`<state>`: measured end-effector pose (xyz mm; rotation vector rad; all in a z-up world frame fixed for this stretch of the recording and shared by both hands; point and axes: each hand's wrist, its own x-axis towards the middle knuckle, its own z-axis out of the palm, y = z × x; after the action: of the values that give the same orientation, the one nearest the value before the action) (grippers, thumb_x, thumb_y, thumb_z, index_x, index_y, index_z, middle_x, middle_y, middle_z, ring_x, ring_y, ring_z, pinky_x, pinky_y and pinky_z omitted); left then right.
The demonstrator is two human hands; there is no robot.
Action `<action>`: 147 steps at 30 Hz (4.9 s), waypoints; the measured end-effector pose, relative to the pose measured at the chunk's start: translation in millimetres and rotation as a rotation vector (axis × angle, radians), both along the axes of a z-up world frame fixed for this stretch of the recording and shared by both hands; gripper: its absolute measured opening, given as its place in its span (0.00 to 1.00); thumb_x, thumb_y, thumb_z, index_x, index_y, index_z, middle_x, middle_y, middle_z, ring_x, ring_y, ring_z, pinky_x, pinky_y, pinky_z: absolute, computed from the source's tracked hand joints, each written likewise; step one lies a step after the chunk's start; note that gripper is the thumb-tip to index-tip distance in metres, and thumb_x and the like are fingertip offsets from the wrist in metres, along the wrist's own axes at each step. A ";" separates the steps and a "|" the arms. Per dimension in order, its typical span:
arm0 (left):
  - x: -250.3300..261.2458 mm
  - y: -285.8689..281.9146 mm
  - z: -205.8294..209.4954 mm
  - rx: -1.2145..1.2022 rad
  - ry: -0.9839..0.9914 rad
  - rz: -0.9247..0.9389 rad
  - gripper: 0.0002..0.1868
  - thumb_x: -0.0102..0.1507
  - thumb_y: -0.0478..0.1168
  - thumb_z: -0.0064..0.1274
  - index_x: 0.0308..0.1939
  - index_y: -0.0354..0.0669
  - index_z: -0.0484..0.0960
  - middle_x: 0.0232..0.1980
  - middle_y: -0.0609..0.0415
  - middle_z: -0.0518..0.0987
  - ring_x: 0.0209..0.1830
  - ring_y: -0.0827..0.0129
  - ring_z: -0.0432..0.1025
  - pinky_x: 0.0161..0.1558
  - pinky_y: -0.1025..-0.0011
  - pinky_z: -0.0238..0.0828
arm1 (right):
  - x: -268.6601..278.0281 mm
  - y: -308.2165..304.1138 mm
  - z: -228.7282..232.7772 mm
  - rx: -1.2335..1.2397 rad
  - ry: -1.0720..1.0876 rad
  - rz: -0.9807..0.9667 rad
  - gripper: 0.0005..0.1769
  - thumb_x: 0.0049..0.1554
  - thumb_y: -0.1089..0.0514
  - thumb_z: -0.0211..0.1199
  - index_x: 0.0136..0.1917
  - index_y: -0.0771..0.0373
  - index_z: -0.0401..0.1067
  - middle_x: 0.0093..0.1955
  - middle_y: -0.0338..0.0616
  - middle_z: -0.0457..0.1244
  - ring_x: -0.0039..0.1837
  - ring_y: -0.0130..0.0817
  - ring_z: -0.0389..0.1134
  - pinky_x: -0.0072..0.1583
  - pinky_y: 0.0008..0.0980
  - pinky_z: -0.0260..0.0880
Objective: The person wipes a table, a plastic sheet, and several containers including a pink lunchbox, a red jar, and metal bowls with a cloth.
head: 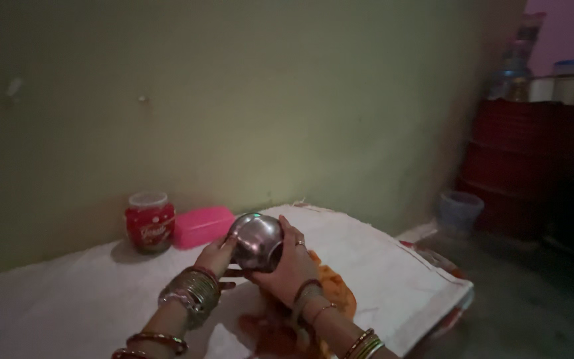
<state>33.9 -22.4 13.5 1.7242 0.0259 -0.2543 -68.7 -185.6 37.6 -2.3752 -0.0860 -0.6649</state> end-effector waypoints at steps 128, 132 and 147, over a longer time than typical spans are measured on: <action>-113.5 -343.1 -50.3 0.759 -1.145 -0.602 0.26 0.66 0.46 0.46 0.69 0.46 0.69 0.72 0.52 0.69 0.79 0.58 0.52 0.76 0.53 0.43 | -107.3 -298.1 -80.1 -0.066 -0.046 -0.593 0.16 0.59 0.50 0.60 0.59 0.52 0.73 0.58 0.43 0.69 0.61 0.47 0.69 0.63 0.46 0.68; -162.2 -378.2 -79.0 0.698 -1.184 -0.707 0.26 0.67 0.46 0.48 0.68 0.43 0.71 0.70 0.46 0.71 0.77 0.54 0.56 0.76 0.54 0.45 | -165.6 -333.6 -110.3 -0.048 0.058 -0.671 0.18 0.56 0.50 0.62 0.59 0.54 0.71 0.60 0.46 0.67 0.62 0.49 0.68 0.62 0.48 0.68; -261.2 -425.1 -272.1 0.748 -0.840 -0.938 0.25 0.60 0.38 0.53 0.62 0.43 0.73 0.68 0.46 0.72 0.76 0.56 0.57 0.75 0.58 0.48 | -270.6 -344.2 -274.9 0.080 0.254 -0.726 0.16 0.56 0.52 0.62 0.57 0.55 0.72 0.56 0.50 0.68 0.59 0.54 0.68 0.59 0.51 0.69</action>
<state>-227.2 -447.5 -258.6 2.3509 -1.4849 -0.1825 -339.3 -529.8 -237.3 -2.3665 0.9290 -0.6548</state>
